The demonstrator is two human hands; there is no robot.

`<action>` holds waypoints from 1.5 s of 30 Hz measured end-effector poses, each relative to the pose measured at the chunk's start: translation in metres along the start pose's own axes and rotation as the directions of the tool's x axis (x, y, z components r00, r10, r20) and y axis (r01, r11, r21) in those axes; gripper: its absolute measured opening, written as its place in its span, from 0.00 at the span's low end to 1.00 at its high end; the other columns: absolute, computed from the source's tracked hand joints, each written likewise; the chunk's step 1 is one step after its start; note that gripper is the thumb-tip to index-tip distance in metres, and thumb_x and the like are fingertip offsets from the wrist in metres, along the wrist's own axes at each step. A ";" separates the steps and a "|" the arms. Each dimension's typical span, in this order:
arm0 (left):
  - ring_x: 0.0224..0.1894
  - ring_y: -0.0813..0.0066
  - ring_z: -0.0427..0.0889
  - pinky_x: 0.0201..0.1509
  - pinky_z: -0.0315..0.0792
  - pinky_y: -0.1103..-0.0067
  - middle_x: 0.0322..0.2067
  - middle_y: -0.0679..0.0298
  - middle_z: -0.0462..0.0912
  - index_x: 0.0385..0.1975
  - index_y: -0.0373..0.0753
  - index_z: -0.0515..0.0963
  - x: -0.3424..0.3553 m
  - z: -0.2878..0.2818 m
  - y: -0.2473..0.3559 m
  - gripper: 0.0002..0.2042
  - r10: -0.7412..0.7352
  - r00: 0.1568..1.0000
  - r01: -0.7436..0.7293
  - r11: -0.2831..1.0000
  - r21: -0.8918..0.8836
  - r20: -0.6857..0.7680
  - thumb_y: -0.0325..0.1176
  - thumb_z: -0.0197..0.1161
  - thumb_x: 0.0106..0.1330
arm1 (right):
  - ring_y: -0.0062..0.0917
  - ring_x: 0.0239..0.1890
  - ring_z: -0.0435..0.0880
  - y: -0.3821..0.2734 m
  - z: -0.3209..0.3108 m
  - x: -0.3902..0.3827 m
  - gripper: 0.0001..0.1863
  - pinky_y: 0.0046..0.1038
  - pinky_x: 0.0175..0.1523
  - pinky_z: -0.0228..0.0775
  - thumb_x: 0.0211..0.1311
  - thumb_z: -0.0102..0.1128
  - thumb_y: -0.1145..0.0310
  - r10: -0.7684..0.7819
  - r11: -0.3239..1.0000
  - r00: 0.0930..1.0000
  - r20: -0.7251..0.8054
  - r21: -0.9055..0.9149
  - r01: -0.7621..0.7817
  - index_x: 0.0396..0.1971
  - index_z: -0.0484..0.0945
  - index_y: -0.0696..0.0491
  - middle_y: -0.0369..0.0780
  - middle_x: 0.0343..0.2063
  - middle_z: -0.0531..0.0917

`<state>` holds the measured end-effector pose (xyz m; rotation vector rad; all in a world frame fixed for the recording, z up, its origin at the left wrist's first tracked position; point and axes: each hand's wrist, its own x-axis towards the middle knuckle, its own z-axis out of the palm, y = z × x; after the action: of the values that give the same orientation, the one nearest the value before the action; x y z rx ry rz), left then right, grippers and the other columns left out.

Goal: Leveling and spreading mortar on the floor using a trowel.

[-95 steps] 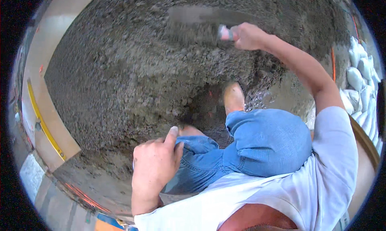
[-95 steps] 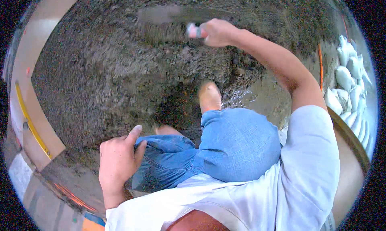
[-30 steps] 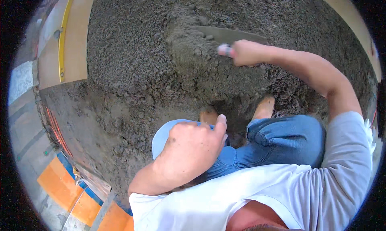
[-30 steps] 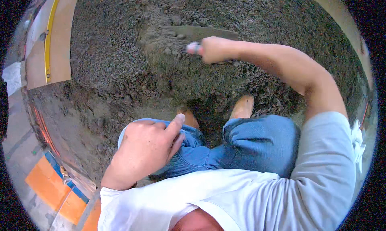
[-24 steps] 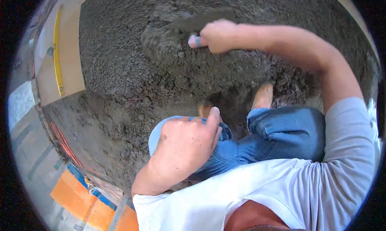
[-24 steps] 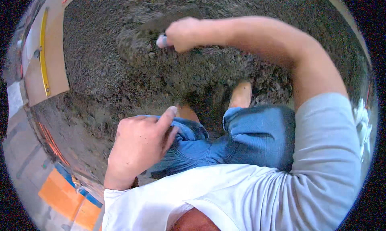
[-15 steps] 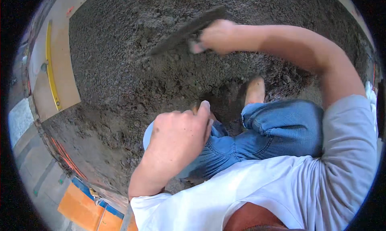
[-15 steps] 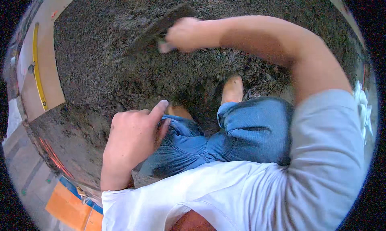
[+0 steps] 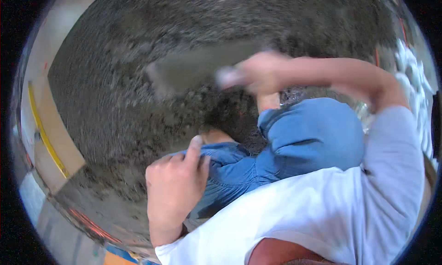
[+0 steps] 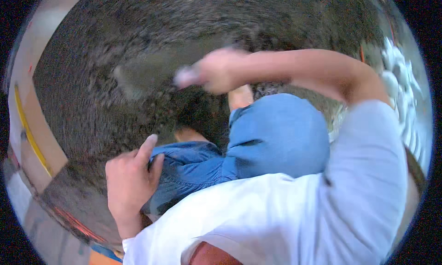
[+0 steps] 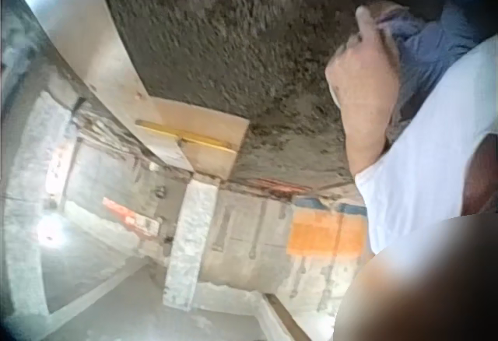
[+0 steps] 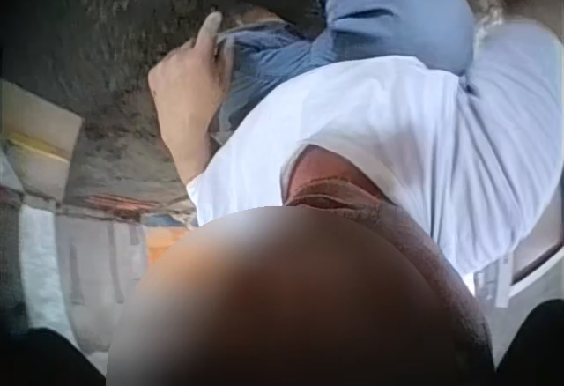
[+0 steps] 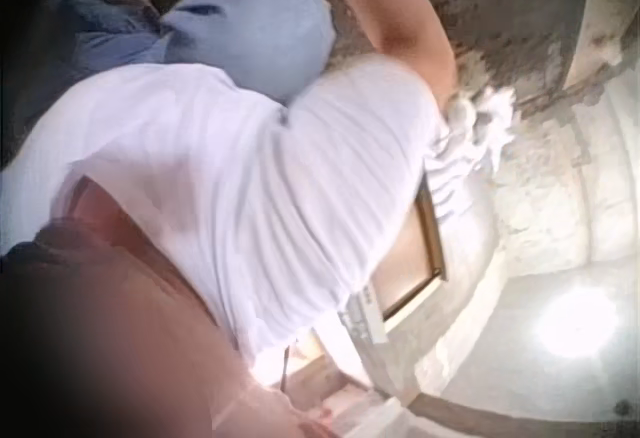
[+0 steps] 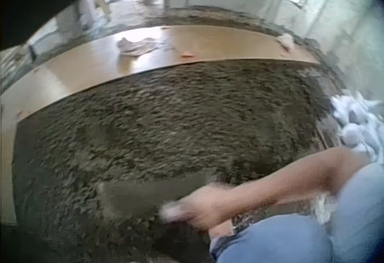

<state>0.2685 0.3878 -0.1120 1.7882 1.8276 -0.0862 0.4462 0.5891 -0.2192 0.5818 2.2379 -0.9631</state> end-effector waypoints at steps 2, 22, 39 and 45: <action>0.19 0.61 0.79 0.23 0.71 0.69 0.16 0.59 0.76 0.46 0.39 0.76 0.007 0.002 0.003 0.17 0.039 0.999 -0.040 0.998 0.040 0.030 0.39 0.62 0.58 | 0.38 0.29 0.81 -0.015 0.055 0.059 0.12 0.38 0.37 0.72 0.45 0.57 0.64 -0.197 0.869 0.980 0.009 0.465 0.170 0.28 0.79 0.57 0.44 0.22 0.80; 0.21 0.60 0.79 0.25 0.72 0.69 0.19 0.59 0.78 0.45 0.39 0.76 0.045 -0.002 0.008 0.17 0.157 0.974 -0.175 0.979 0.101 0.166 0.40 0.61 0.58 | 0.18 0.13 0.71 0.167 0.123 -0.108 0.05 0.23 0.17 0.67 0.48 0.57 0.71 0.772 -0.161 0.634 0.048 0.980 0.121 0.19 0.71 0.52 0.33 0.16 0.72; 0.24 0.54 0.79 0.29 0.71 0.63 0.22 0.53 0.79 0.46 0.42 0.77 0.052 -0.011 0.028 0.17 0.078 0.985 -0.094 0.991 0.098 0.155 0.38 0.62 0.56 | 0.26 0.13 0.73 0.347 0.109 -0.127 0.07 0.29 0.21 0.66 0.43 0.61 0.70 0.962 -0.050 0.269 -0.045 0.942 0.333 0.15 0.75 0.56 0.38 0.11 0.75; 0.23 0.60 0.81 0.26 0.74 0.67 0.21 0.58 0.80 0.48 0.44 0.73 0.040 -0.009 0.026 0.18 0.131 0.956 -0.176 0.972 0.154 0.261 0.43 0.59 0.60 | 0.25 0.10 0.71 0.322 0.131 -0.094 0.08 0.28 0.17 0.65 0.49 0.56 0.70 0.987 0.112 0.096 -0.131 0.977 0.179 0.15 0.71 0.54 0.38 0.11 0.73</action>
<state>0.2923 0.4303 -0.1128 1.9361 1.5375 -0.4059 0.7554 0.6815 -0.3794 3.1346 1.2325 -1.5306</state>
